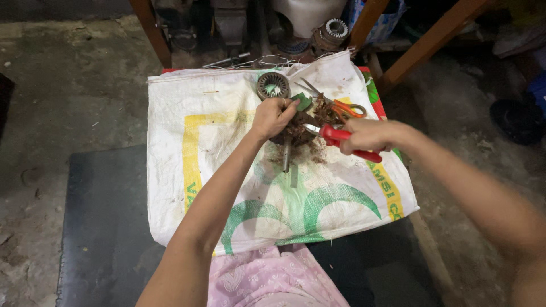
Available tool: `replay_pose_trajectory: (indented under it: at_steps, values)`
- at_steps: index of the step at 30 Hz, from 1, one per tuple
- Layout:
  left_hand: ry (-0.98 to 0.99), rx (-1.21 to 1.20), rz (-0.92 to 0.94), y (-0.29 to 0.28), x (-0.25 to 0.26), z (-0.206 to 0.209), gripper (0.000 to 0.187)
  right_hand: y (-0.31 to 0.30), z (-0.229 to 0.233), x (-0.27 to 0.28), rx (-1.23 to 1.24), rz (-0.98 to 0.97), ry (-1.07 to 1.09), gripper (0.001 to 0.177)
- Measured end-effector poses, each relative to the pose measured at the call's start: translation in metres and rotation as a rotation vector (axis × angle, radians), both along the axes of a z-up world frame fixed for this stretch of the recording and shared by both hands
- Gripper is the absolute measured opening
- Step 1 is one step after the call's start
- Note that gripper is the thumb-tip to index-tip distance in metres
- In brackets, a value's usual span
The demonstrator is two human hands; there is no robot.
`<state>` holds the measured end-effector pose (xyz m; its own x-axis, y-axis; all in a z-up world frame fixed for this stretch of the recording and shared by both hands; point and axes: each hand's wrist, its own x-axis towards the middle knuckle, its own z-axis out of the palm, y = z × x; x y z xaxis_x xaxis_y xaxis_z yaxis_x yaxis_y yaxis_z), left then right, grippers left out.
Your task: The person uses pliers and a metal file to scrape and clean debris from a cylindrical mechanical component. They repeatedly rotate the part and apply tools to remove rust and dirt from its surface.
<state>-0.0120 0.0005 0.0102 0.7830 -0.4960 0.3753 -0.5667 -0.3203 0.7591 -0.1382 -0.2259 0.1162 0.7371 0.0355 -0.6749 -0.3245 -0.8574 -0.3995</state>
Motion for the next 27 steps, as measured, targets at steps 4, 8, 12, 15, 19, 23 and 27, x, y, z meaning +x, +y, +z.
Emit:
replay_pose_trajectory:
  at_steps: [4,8,12,15,19,23,27]
  values:
    - [0.011,-0.024,0.002,0.000,-0.002,0.001,0.045,0.015,0.025,0.018,-0.220,0.103,0.060,0.026]
    - [0.012,0.022,-0.003,0.001,-0.005,0.006,0.045,0.037,0.051,0.029,-0.310,0.094,0.156,0.029]
    - [-0.014,0.016,-0.006,-0.003,-0.008,0.009,0.040,0.059,0.065,0.037,-0.459,0.089,0.191,0.042]
    - [-0.016,0.074,-0.029,-0.002,-0.009,0.008,0.043,0.067,0.071,0.042,-0.447,0.058,0.257,0.048]
    - [-0.063,0.036,-0.042,-0.001,-0.004,0.007,0.042,0.057,0.067,0.035,-0.322,-0.014,0.254,0.043]
    - [-0.051,0.064,-0.080,-0.002,-0.001,0.005,0.041,0.039,0.052,0.028,-0.283,-0.005,0.246,0.040]
    - [-0.026,-0.012,-0.080,-0.004,0.002,0.003,0.037,0.021,0.036,0.019,-0.097,0.020,0.167,0.028]
